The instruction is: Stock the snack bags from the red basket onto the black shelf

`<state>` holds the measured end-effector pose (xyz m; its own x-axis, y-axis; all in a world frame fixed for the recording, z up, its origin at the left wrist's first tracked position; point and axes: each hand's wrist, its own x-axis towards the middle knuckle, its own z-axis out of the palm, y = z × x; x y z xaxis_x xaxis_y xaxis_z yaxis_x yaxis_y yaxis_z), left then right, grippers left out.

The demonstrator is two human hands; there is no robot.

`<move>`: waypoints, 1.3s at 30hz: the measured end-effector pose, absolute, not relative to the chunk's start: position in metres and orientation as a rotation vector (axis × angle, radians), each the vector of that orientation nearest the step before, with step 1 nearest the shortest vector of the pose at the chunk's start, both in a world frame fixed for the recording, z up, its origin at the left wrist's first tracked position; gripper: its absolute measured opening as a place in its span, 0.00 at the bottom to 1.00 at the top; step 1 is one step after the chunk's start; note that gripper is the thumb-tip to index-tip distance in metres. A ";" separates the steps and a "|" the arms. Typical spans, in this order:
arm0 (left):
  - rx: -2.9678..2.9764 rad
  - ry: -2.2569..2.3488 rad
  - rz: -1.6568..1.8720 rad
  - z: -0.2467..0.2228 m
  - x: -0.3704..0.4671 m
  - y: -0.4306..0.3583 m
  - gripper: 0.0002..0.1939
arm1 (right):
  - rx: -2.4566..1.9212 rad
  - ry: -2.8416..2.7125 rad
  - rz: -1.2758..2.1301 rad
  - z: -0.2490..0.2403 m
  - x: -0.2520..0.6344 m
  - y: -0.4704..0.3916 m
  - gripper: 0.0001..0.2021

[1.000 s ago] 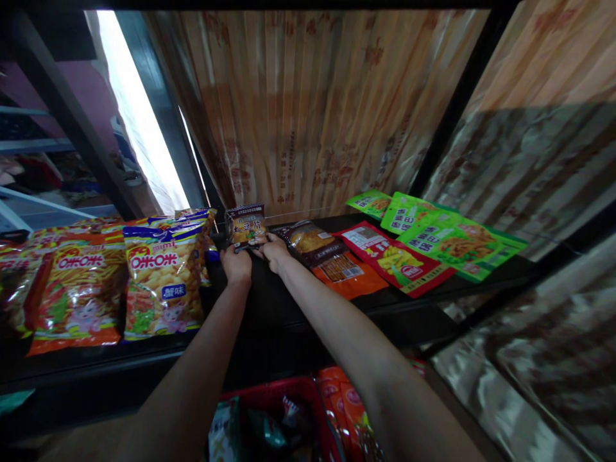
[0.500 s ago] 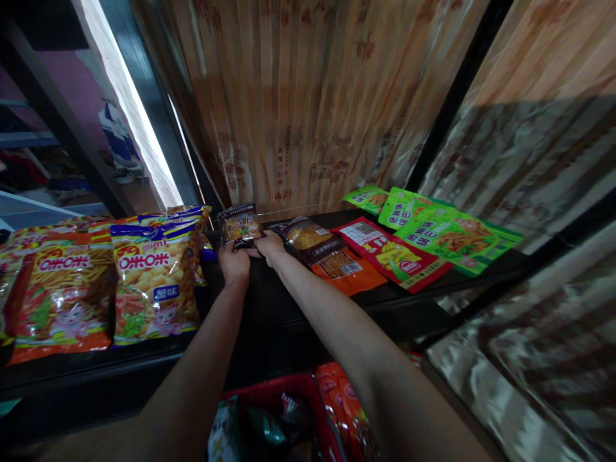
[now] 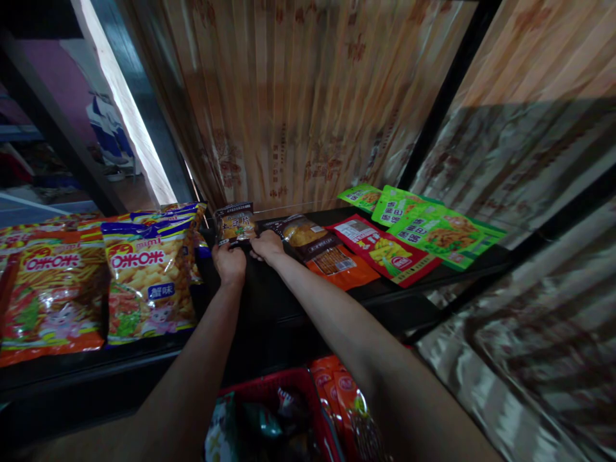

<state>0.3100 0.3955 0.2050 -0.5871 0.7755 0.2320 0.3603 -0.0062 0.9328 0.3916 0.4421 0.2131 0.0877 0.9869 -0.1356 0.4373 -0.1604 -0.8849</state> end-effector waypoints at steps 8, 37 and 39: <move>1.193 1.996 1.596 0.206 0.312 0.393 0.19 | -1.732 -1.525 0.956 0.206 0.392 0.447 0.10; 1.458 2.202 1.358 0.208 0.315 0.383 0.20 | -1.705 -1.495 0.819 0.212 0.400 0.426 0.21; 1.470 2.211 1.353 0.208 0.315 0.383 0.20 | -1.693 -1.575 0.760 0.214 0.401 0.420 0.20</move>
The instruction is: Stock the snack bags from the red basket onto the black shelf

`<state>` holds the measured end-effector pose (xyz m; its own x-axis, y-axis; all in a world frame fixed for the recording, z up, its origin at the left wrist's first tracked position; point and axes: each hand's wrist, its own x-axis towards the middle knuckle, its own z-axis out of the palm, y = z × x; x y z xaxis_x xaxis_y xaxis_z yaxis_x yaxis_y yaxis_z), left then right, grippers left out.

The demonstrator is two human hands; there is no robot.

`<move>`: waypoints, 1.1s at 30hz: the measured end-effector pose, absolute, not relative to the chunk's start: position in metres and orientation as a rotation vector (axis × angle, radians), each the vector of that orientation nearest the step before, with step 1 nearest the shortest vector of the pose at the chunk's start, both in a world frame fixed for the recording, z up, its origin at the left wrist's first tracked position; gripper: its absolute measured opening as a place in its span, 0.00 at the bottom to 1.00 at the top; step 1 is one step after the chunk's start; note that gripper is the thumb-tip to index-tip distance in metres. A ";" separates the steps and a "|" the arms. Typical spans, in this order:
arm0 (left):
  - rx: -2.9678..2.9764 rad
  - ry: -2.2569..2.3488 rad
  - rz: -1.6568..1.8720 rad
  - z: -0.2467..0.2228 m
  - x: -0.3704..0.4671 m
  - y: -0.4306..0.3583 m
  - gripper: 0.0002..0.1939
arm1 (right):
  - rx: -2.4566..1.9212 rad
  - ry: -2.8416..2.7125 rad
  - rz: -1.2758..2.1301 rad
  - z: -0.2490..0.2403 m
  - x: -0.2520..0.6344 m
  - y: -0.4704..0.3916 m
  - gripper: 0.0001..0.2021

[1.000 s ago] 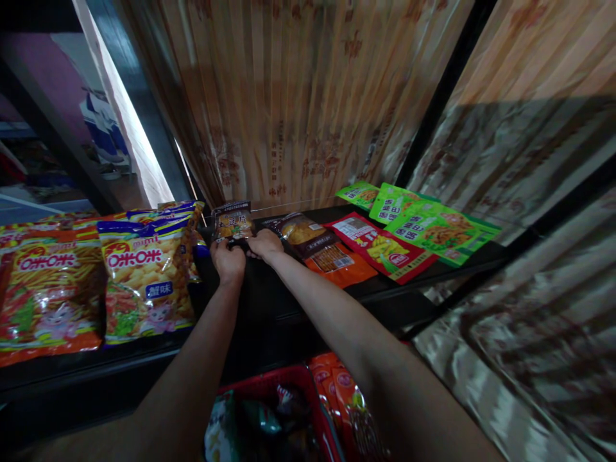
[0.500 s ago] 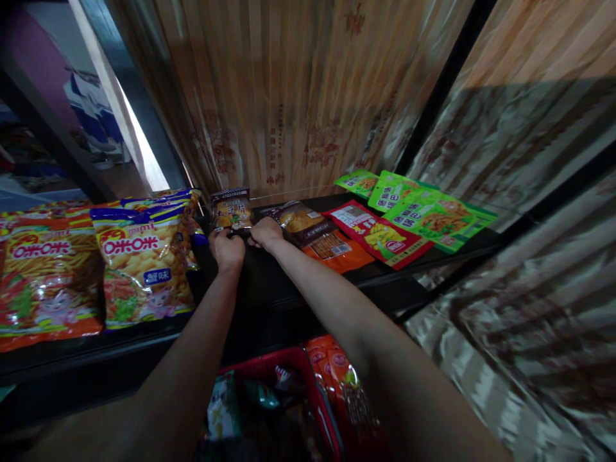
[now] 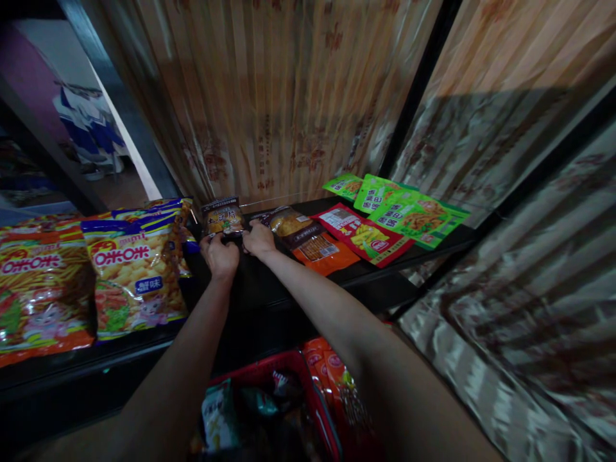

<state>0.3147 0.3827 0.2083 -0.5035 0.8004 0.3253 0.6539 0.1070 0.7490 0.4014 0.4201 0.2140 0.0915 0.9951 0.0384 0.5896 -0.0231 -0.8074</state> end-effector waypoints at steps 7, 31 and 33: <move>1.487 2.204 1.323 0.209 0.314 0.381 0.21 | -1.747 -1.782 0.343 0.223 0.400 0.411 0.17; 2.050 2.370 0.775 0.210 0.317 0.375 0.19 | -1.847 -1.866 0.408 0.234 0.371 0.475 0.31; 2.122 2.363 0.713 0.210 0.317 0.372 0.19 | -1.852 -1.877 0.371 0.229 0.368 0.477 0.30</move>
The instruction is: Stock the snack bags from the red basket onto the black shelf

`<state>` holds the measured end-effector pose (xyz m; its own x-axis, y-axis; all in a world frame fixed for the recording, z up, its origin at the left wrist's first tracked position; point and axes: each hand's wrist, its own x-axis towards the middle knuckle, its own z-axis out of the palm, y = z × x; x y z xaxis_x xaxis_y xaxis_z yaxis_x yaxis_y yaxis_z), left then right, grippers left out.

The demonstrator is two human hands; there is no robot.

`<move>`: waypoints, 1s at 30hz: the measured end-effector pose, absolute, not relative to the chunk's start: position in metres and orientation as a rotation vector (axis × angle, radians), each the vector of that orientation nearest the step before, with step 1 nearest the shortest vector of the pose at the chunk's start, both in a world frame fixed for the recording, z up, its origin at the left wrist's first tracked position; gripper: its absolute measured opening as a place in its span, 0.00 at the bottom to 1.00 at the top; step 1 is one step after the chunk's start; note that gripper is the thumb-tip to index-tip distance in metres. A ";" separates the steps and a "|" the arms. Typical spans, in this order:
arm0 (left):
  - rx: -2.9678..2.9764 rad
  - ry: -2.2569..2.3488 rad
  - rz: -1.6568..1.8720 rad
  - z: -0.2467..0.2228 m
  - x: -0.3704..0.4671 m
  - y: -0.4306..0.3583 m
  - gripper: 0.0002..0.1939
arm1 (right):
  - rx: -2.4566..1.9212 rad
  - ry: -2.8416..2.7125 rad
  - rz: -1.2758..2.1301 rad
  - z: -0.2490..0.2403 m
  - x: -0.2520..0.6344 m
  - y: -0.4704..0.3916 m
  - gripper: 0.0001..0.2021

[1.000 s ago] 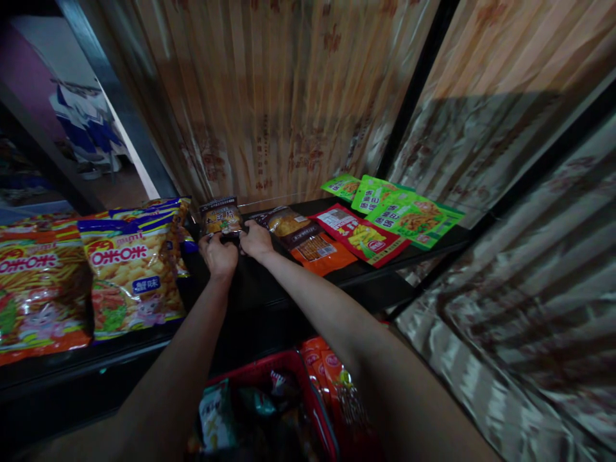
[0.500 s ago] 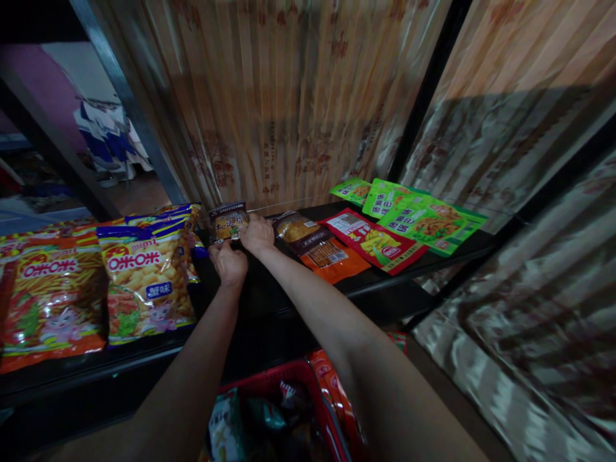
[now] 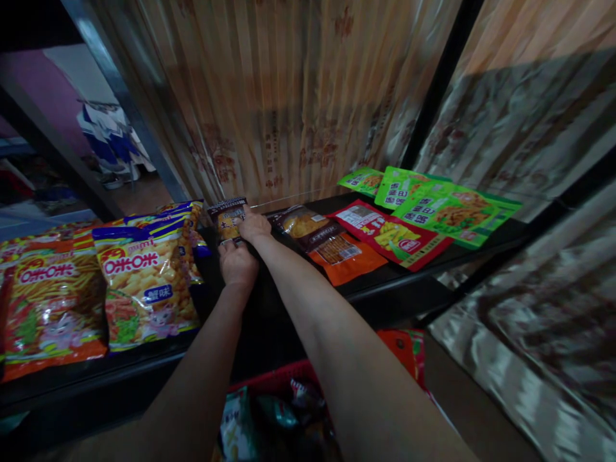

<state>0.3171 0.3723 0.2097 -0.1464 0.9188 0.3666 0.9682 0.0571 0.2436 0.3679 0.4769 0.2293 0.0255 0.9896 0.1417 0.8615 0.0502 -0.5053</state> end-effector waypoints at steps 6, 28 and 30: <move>-2.056 -2.094 -0.539 0.208 0.317 0.362 0.19 | -1.885 -1.875 0.306 0.225 0.366 0.480 0.25; -2.050 -1.994 -0.695 0.202 0.316 0.352 0.17 | -1.913 -1.885 0.214 0.228 0.362 0.464 0.24; -2.035 -2.008 -0.719 0.202 0.315 0.353 0.17 | -1.923 -1.881 0.207 0.228 0.361 0.462 0.24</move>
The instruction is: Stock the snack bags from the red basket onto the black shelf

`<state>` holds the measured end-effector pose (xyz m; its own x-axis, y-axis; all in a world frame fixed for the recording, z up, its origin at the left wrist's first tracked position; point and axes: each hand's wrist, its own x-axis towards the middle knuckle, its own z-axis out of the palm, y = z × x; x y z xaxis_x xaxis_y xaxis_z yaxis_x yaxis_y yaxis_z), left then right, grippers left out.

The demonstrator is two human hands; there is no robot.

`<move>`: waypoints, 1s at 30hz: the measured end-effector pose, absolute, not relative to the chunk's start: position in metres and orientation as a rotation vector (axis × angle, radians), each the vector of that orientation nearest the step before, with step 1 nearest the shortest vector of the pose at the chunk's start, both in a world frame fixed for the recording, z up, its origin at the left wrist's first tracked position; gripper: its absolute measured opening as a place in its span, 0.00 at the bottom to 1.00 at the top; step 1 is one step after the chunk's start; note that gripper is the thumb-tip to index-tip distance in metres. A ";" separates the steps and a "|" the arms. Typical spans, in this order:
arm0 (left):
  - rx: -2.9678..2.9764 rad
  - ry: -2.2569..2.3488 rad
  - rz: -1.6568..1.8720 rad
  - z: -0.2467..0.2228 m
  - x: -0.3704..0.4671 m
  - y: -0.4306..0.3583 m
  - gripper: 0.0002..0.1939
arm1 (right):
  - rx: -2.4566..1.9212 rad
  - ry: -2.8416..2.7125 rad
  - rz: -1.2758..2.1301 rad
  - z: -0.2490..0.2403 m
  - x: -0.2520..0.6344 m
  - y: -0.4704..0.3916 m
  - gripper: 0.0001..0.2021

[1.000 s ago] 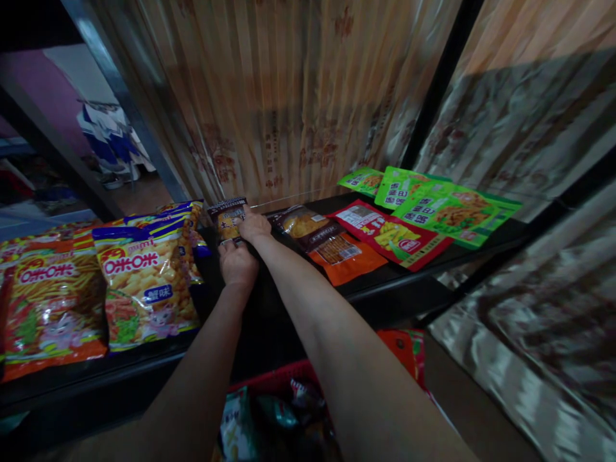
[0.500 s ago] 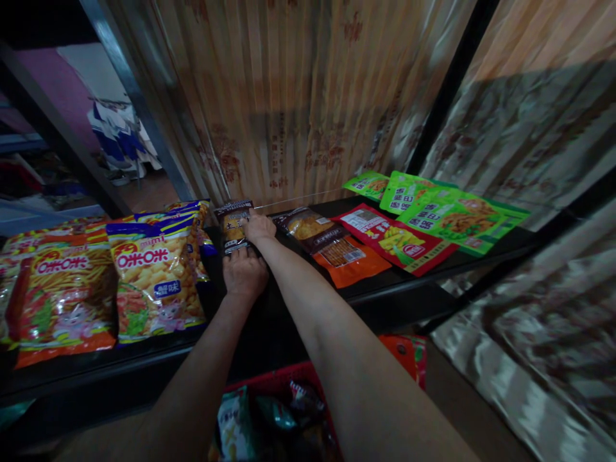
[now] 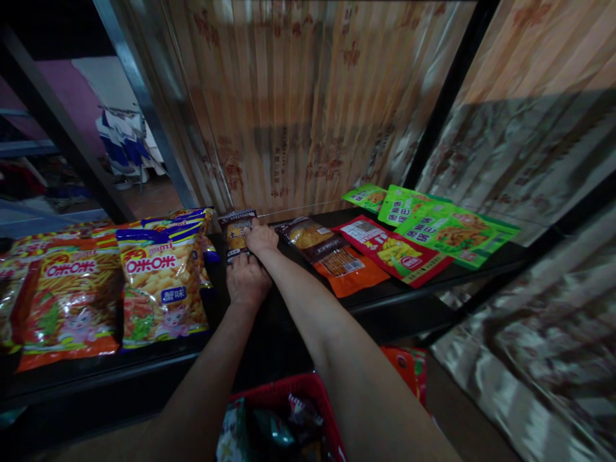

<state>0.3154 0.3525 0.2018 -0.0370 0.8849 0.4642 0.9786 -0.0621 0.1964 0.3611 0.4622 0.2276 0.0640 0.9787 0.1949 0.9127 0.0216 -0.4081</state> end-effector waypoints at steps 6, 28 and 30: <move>-1.996 -2.050 -0.751 0.203 0.315 0.351 0.15 | -1.935 -1.843 0.163 0.227 0.359 0.458 0.23; -1.980 -1.986 -0.866 0.210 0.314 0.351 0.21 | -1.759 -1.986 -0.057 0.269 0.465 0.393 0.23; -2.003 -1.968 -0.888 0.214 0.317 0.350 0.21 | -1.843 -2.016 -0.046 0.270 0.493 0.384 0.20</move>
<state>0.3166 0.3497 0.2138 -0.0644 0.8413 0.5367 0.9590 -0.0965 0.2664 0.4929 0.3837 0.2695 -0.0447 0.9478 0.3159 0.9613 0.1269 -0.2446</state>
